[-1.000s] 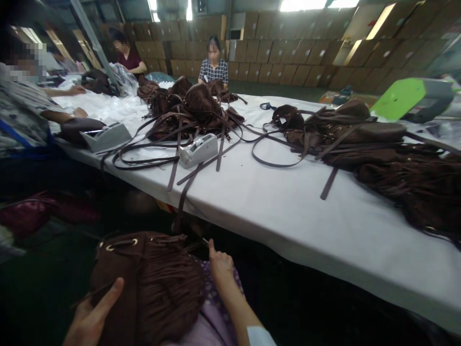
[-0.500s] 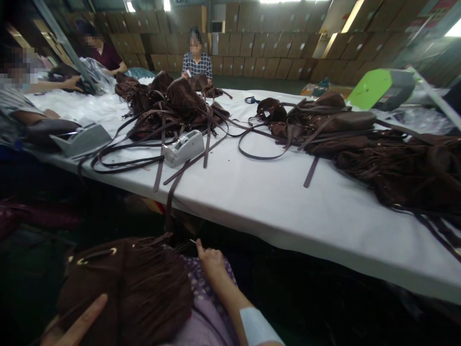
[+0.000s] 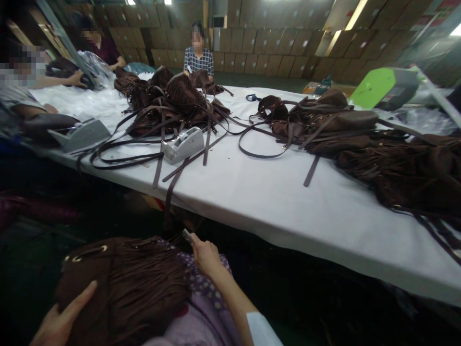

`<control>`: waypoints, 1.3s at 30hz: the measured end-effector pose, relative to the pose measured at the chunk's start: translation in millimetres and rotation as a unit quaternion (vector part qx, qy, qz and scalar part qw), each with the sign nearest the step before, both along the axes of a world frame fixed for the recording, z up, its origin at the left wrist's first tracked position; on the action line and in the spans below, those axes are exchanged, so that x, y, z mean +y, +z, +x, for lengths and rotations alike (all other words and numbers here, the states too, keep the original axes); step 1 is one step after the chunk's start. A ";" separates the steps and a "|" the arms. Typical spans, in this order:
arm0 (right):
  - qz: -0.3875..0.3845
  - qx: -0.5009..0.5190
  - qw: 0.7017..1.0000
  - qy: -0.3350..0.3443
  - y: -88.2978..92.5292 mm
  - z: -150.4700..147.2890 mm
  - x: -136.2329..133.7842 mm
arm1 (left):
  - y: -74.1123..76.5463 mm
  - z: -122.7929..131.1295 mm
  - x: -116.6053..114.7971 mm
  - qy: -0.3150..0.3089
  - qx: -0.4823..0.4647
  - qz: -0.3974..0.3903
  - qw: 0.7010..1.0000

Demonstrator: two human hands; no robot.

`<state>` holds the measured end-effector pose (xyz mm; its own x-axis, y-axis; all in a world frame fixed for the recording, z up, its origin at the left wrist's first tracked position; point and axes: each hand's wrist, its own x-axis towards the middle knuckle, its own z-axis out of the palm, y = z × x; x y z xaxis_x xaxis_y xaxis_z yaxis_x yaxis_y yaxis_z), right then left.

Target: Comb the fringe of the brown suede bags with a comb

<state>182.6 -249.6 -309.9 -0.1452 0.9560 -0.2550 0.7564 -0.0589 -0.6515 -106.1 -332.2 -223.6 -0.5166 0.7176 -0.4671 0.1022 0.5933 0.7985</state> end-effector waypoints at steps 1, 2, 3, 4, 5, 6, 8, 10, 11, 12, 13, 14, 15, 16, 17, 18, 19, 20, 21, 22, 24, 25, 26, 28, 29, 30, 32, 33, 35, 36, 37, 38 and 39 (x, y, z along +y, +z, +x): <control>0.004 0.042 0.999 -0.017 3.0 -1.1 1.2 | 1.0 -0.3 3.3 0.025 -0.052 -0.022 0.998; 0.004 0.084 0.996 -0.033 5.4 -3.5 2.5 | 1.3 -0.5 5.8 0.053 -0.101 -0.040 0.993; 0.001 0.122 0.991 -0.046 7.2 -7.3 3.8 | 0.9 -0.4 7.3 0.078 -0.146 -0.053 0.985; -0.006 0.152 0.987 -0.055 8.4 -12.5 4.6 | -0.1 -0.3 7.7 0.102 -0.187 -0.062 0.975; -0.013 0.172 0.983 -0.057 8.9 -18.9 4.6 | -1.9 0.0 6.9 0.120 -0.215 -0.065 0.967; -0.019 0.190 0.980 -0.059 8.7 -26.1 3.7 | -4.3 0.3 5.0 0.129 -0.227 -0.065 0.963; -0.026 0.233 0.970 -0.065 6.5 -41.4 -1.3 | -11.8 0.3 -1.7 0.132 -0.237 -0.069 0.960; -0.028 0.260 0.963 -0.063 2.5 -55.3 -8.9 | -22.6 -3.8 -10.5 0.104 -0.234 -0.086 0.963; -0.027 0.262 0.963 -0.058 0.4 -61.1 -12.9 | -28.6 -8.8 -14.8 0.076 -0.224 -0.097 0.967; -0.024 0.255 0.965 -0.051 -1.4 -65.9 -16.5 | -34.1 -16.4 -18.2 0.037 -0.203 -0.107 0.973; -0.019 0.240 0.970 -0.043 -2.7 -70.1 -19.5 | -38.2 -26.8 -20.1 -0.016 -0.166 -0.113 0.979; -0.011 0.222 0.974 -0.035 -3.2 -73.6 -22.0 | -39.9 -39.6 -19.8 -0.079 -0.106 -0.123 0.984; 0.002 0.201 0.979 -0.025 -2.9 -76.7 -24.1 | -38.6 -53.7 -16.6 -0.143 -0.025 -0.135 0.980; 0.017 0.177 0.984 -0.007 -1.7 -79.5 -25.8 | -34.2 -67.9 -10.0 -0.206 0.079 -0.148 0.964; 0.036 0.148 0.988 0.018 0.3 -82.2 -27.3 | -26.9 -80.2 0.1 -0.253 0.193 -0.170 0.933; 0.055 0.114 0.991 0.050 3.0 -84.7 -28.8 | -17.8 -89.0 13.4 -0.274 0.295 -0.182 0.897; 0.072 0.081 0.990 0.088 6.0 -87.0 -30.3 | -8.4 -92.8 29.4 -0.276 0.365 -0.151 0.876; 0.088 0.054 0.986 0.128 9.2 -88.8 -31.9 | -0.2 -90.9 46.9 -0.288 0.387 -0.081 0.872; 0.102 0.033 0.980 0.169 12.3 -90.0 -33.3 | 5.1 -83.3 64.6 -0.320 0.358 -0.003 0.877; 0.116 0.018 0.971 0.207 14.9 -90.5 -34.8 | 6.5 -71.0 81.4 -0.359 0.300 0.062 0.882; 0.148 -0.004 0.950 0.275 17.9 -88.6 -38.2 | -3.7 -38.5 107.5 -0.464 0.173 0.111 0.862; 0.162 -0.014 0.939 0.303 17.9 -86.4 -40.4 | -14.5 -21.9 115.7 -0.513 0.152 0.107 0.838; 0.173 -0.022 0.931 0.322 16.8 -83.5 -43.1 | -27.7 -7.3 120.5 -0.550 0.160 0.086 0.815; 0.186 -0.024 0.927 0.326 11.8 -76.4 -49.6 | -55.8 13.0 121.9 -0.592 0.195 0.059 0.780; 0.188 -0.016 0.932 0.310 8.5 -72.7 -52.8 | -68.2 18.5 119.9 -0.593 0.214 0.061 0.774; 0.187 -0.007 0.942 0.279 5.2 -69.1 -55.2 | -78.3 21.4 117.1 -0.586 0.225 0.073 0.775; 0.166 -0.004 0.970 0.176 1.1 -62.7 -55.8 | -91.2 22.7 111.2 -0.557 0.225 0.104 0.793; 0.144 -0.018 0.983 0.117 1.0 -60.0 -53.3 | -94.4 22.7 108.7 -0.544 0.214 0.113 0.803; 0.085 -0.076 0.993 0.024 5.5 -56.0 -42.6 | -96.7 23.9 104.8 -0.524 0.190 0.122 0.821; 0.060 -0.114 0.992 0.004 9.7 -55.2 -35.4 | -96.8 25.4 103.3 -0.516 0.181 0.125 0.828; 0.040 -0.150 0.988 0.000 14.6 -55.4 -27.9 | -96.6 27.5 101.8 -0.509 0.174 0.129 0.833; 0.028 -0.181 0.983 0.006 19.5 -57.0 -20.7 | -96.1 30.0 100.4 -0.501 0.171 0.133 0.838; 0.023 -0.205 0.978 0.017 23.7 -60.1 -14.6 | -95.4 32.6 99.1 -0.491 0.170 0.137 0.844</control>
<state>122.5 -264.2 -286.2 -0.0726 0.9643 -0.2546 0.9555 -0.0060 -0.2950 -73.5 -233.1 -319.0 0.3181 0.9346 -0.1593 0.6880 -0.1119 0.7171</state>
